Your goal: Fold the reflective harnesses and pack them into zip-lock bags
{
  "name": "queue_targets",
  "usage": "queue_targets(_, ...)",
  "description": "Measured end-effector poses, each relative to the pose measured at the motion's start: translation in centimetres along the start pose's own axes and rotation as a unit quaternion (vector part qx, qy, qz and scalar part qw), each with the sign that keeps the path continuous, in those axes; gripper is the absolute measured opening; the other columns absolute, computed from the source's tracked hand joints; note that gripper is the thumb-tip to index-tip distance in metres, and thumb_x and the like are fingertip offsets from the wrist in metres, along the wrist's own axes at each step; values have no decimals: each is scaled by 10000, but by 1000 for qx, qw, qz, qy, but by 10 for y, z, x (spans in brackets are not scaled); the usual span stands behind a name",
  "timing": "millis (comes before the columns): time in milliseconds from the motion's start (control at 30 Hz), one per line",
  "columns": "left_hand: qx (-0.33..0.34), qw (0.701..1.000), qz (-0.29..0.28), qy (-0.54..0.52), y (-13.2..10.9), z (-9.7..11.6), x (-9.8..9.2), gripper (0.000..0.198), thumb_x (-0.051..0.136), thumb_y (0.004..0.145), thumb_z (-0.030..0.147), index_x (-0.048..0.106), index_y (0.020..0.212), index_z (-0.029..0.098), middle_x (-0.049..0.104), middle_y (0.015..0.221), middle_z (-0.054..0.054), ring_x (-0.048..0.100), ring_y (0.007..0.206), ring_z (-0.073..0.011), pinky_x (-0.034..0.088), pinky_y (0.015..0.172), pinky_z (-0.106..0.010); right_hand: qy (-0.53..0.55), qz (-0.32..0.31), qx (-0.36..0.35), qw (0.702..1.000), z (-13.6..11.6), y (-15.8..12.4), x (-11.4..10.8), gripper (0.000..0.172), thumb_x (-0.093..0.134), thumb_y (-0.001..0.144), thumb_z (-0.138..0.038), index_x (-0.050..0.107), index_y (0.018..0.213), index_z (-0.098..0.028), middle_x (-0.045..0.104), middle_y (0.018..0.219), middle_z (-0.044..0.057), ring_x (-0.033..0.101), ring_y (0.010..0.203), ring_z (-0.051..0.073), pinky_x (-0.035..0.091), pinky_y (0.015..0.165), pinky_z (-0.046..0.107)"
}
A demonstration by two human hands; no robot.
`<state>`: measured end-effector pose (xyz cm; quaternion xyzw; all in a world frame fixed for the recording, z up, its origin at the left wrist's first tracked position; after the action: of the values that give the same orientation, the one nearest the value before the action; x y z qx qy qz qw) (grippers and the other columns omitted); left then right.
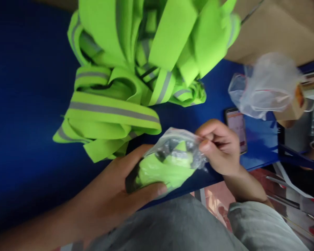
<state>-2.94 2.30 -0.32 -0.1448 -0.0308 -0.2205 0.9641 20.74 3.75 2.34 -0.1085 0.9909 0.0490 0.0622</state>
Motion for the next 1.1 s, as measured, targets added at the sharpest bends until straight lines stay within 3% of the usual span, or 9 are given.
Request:
queue_targets(100,-39,997,-36,53,-2,-5,-1,477,835,857,459,773,1328,414,840,1094,-28,824,979,-339,732,779,-413,-24,-14,-24,999,-1,8,-4,168,720,1026,-317,694,920,-189,487,532,-90,374,443,47,307,452,196)
queue_targets(200,-76,996,-51,17,-6,-16,-6,603,871,802,460,724,1388,453,824,1199,-33,808,1089,-381,718,904,-498,-28,-6,-54,998,-8,13,-12,174,747,1000,-295,696,887,-173,480,517,-93,375,441,42,290,445,191)
queue_targets(400,-80,995,-34,-39,2,-29,-6,608,927,740,437,719,1311,420,816,1208,-75,827,889,-368,737,696,-462,-16,99,20,995,-7,20,-38,479,785,901,-639,655,797,-190,466,539,-82,374,488,62,305,473,208)
queue_targets(500,-55,997,-14,-42,10,-20,0,485,894,824,442,717,1261,323,809,1212,-99,811,803,-288,733,695,-414,7,67,66,996,2,25,-37,582,827,794,-743,711,936,-191,672,789,-12,569,692,104,463,631,226)
queue_targets(600,-10,999,22,-48,11,-7,4,473,867,874,451,695,1271,261,800,1241,-110,805,899,-269,723,757,-379,45,15,93,994,11,25,-31,710,921,688,-722,742,1145,-209,743,1023,31,664,880,161,542,783,264)
queue_targets(733,48,996,45,-66,2,7,1,428,837,921,423,699,1277,228,762,1350,-121,793,937,-243,689,711,-319,105,25,93,990,15,20,-31,672,780,832,-768,702,1249,-248,750,1145,66,692,919,189,572,772,286)
queue_targets(833,136,982,109,-69,-7,24,-19,374,814,956,394,725,1298,270,762,1360,-74,779,1049,-224,670,752,-272,167,53,106,979,17,20,-29,663,633,892,-842,699,1142,-232,732,981,67,657,746,174,546,584,282)
queue_targets(967,276,910,310,1,-29,56,-70,363,856,923,332,739,1266,319,793,1251,29,747,1141,-210,673,918,-314,96,28,113,989,21,20,-15,573,612,966,-743,704,1066,-186,709,928,64,631,716,138,519,549,244)
queue_targets(1100,263,881,391,40,-49,59,-117,333,789,978,277,668,1282,339,779,1072,122,740,1026,-165,663,767,-305,34,-42,130,990,31,13,9,453,704,961,-608,741,1008,-158,733,876,61,635,685,123,501,552,228)
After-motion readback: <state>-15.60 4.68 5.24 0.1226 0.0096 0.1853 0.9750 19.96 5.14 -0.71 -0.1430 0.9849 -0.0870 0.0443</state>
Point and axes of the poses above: each hand's wrist, its own y-axis towards the middle knuckle, its own x-axis out of the palm, z = x × y, the point moved 3 cm from there along y, towards the middle knuckle
